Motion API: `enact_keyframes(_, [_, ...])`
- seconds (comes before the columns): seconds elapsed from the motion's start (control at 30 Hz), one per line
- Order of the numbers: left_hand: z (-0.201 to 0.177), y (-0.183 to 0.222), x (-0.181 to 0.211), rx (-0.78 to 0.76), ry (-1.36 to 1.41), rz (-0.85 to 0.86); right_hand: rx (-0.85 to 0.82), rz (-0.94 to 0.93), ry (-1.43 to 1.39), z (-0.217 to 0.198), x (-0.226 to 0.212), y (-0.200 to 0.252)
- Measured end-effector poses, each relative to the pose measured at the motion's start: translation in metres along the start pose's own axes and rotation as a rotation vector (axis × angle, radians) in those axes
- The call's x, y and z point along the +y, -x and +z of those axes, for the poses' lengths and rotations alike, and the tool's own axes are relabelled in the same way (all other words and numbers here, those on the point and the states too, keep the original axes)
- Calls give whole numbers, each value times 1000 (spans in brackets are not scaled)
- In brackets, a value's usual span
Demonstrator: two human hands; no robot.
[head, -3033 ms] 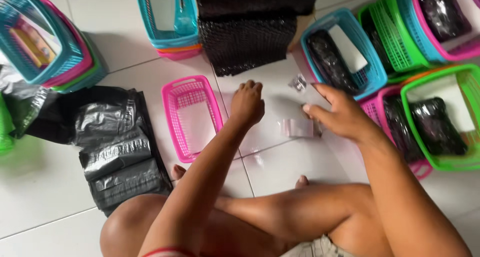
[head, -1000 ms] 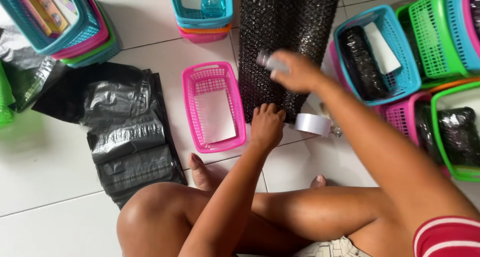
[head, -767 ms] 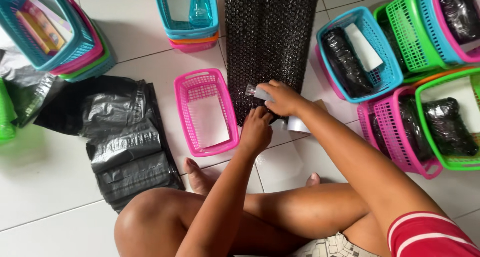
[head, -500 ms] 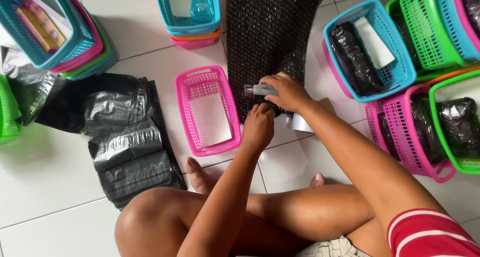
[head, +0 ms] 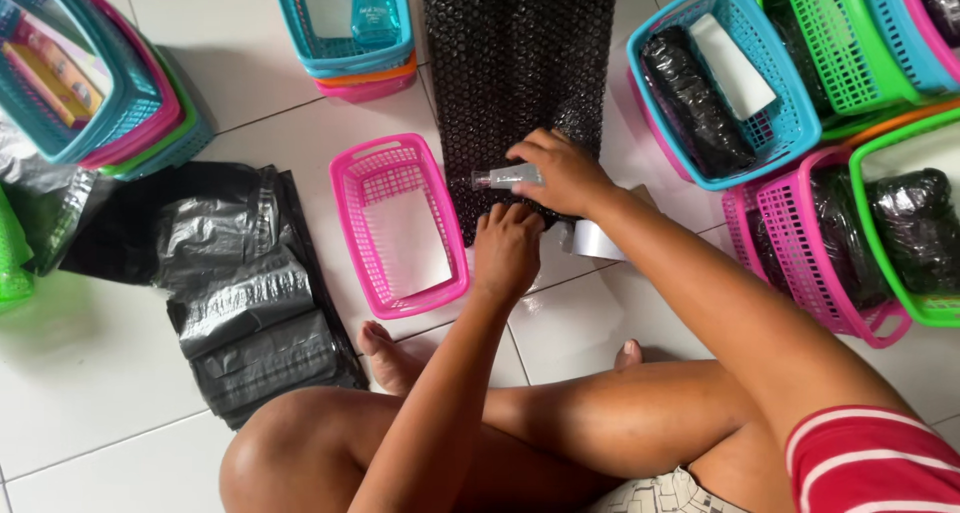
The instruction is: The person wraps several small items in black plastic and secures them with clear tape before placing them into plastic baskets.
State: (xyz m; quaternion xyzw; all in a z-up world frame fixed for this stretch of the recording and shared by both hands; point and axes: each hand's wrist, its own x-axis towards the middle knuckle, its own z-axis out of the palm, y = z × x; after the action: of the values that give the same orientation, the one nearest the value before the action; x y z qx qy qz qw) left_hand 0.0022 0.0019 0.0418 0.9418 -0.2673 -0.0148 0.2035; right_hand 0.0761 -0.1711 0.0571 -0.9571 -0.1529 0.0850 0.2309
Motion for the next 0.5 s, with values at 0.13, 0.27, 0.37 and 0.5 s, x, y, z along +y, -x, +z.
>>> enact_keyframes(0.13, [-22,-24,4,44,2,22,-102,20,-179,-38,12,19])
enact_keyframes(0.27, [-22,-66,-10,95,-93,88,-182,120,-259,-78,15,29])
enact_keyframes(0.37, [-37,-93,-11,-38,-130,14,-255,239,-219,-62,24,28])
enact_keyframes(0.5, [-18,-121,-28,-128,-84,-25,-314,365,76,-32,20,23])
